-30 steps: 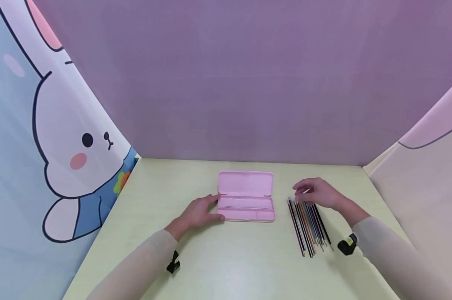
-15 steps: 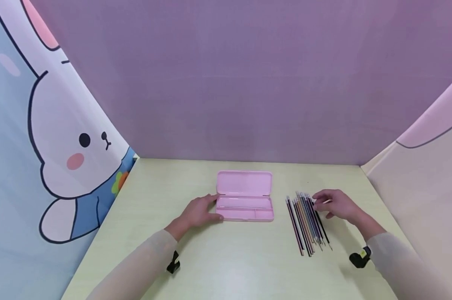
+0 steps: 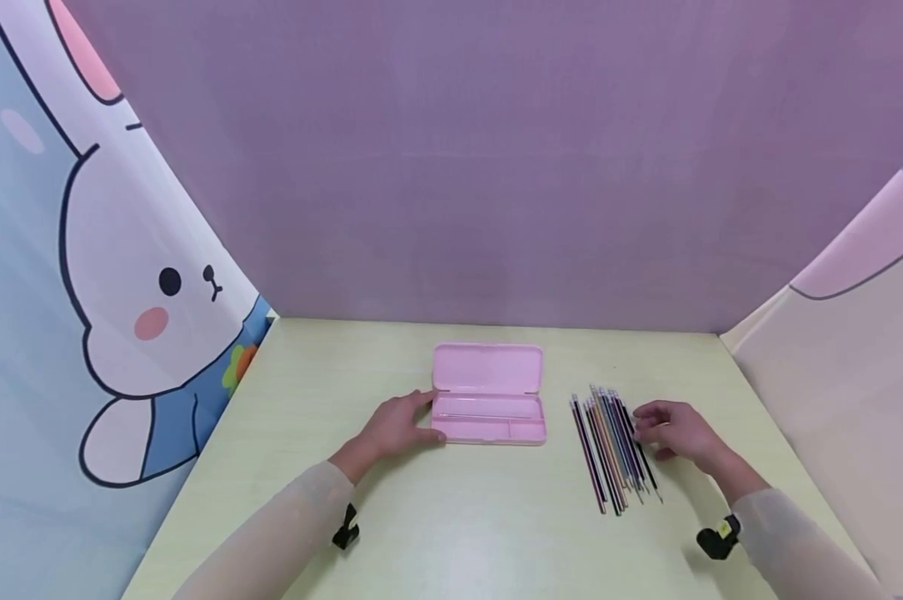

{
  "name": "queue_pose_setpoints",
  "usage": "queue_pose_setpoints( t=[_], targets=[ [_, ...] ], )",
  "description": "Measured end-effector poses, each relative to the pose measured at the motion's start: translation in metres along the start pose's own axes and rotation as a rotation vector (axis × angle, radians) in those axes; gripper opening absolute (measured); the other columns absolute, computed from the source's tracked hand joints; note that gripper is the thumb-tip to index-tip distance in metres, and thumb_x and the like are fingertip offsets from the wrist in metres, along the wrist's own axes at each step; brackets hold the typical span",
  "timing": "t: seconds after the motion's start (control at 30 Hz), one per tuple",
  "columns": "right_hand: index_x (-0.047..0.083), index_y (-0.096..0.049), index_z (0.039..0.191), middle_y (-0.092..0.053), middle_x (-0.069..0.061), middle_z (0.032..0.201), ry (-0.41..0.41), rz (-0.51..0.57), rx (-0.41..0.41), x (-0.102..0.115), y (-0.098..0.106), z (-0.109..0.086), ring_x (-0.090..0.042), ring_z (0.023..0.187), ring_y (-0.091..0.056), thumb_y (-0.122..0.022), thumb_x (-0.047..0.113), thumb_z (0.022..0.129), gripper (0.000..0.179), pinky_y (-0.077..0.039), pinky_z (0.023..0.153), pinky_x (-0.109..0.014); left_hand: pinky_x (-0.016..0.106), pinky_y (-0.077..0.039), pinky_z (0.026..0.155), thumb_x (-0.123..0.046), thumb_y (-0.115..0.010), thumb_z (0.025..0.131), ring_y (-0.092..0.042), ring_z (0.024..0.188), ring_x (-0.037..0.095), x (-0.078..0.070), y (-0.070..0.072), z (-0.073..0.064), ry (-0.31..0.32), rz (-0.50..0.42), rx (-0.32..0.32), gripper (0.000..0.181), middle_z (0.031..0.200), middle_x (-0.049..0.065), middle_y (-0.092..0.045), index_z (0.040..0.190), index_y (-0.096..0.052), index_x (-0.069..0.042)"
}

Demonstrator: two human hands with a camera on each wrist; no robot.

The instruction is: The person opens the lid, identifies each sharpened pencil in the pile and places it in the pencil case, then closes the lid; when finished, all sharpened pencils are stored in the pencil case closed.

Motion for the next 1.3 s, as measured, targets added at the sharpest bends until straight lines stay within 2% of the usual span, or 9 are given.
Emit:
queue_pose_setpoints(
  t=[0.37,0.5,0.63,0.8,1.07,1.3],
  targets=[
    [-0.012,-0.057,0.132,-0.067,-0.026,0.114,0.018,-0.026,-0.039,-0.003,-0.003,0.001,-0.021,0.087,-0.069,-0.074,0.003,0.09,0.047,-0.063,0.064,-0.037,0.053,-0.047,0.113,-0.052,-0.082,0.083,-0.054,0.138,0.035,0.003,-0.001,0.0,0.004,-0.001,-0.002,0.09,0.151,0.011,-0.057,0.157,-0.044,-0.017],
    [-0.012,-0.059,0.131,-0.067,-0.025,0.11,0.015,-0.069,-0.056,-0.002,-0.003,0.001,-0.022,0.084,-0.069,-0.076,0.003,0.088,0.048,-0.063,0.064,-0.037,0.053,-0.046,0.114,-0.054,-0.082,0.083,-0.053,0.138,0.035,0.003,-0.002,0.001,0.006,0.004,-0.001,0.092,0.151,0.009,-0.056,0.157,-0.043,-0.017],
    [-0.012,-0.06,0.128,-0.069,-0.02,0.105,0.001,-0.119,-0.071,0.001,-0.003,0.002,-0.022,0.079,-0.07,-0.078,0.004,0.086,0.048,-0.064,0.063,-0.036,0.054,-0.044,0.116,-0.054,-0.082,0.082,-0.05,0.141,0.036,0.003,-0.002,0.002,0.019,0.004,0.0,0.093,0.153,0.011,-0.054,0.158,-0.043,-0.018],
    [-0.014,-0.06,0.126,-0.069,-0.016,0.096,-0.015,-0.127,-0.078,0.008,-0.002,0.002,-0.023,0.073,-0.07,-0.078,0.002,0.084,0.048,-0.064,0.063,-0.037,0.057,-0.041,0.117,-0.054,-0.082,0.082,-0.046,0.144,0.039,0.003,-0.001,0.002,0.024,0.003,-0.002,0.091,0.153,0.014,-0.053,0.157,-0.044,-0.018],
    [-0.013,-0.062,0.124,-0.071,-0.011,0.091,-0.084,-0.183,-0.113,0.008,-0.004,0.008,-0.019,0.068,-0.069,-0.076,0.006,0.084,0.047,-0.062,0.062,-0.034,0.055,-0.044,0.115,-0.054,-0.082,0.083,-0.051,0.14,0.038,0.002,-0.001,0.001,0.024,0.01,0.003,0.091,0.153,0.013,-0.054,0.157,-0.044,-0.018],
    [-0.017,-0.061,0.123,-0.072,-0.028,0.105,-0.082,-0.134,-0.121,0.008,-0.002,0.007,-0.023,0.07,-0.073,-0.07,0.006,0.088,0.043,-0.064,0.063,-0.037,0.056,-0.043,0.116,-0.054,-0.082,0.082,-0.049,0.142,0.039,0.001,0.0,-0.001,0.034,0.011,0.011,0.091,0.153,0.015,-0.053,0.157,-0.044,-0.018]
  ],
)
Point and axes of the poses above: each hand's wrist, its own z-axis towards the middle knuckle, its own y-axis out of the back of the hand, x = y × z, the point moved 2 cm from there along z, towards the middle knuckle
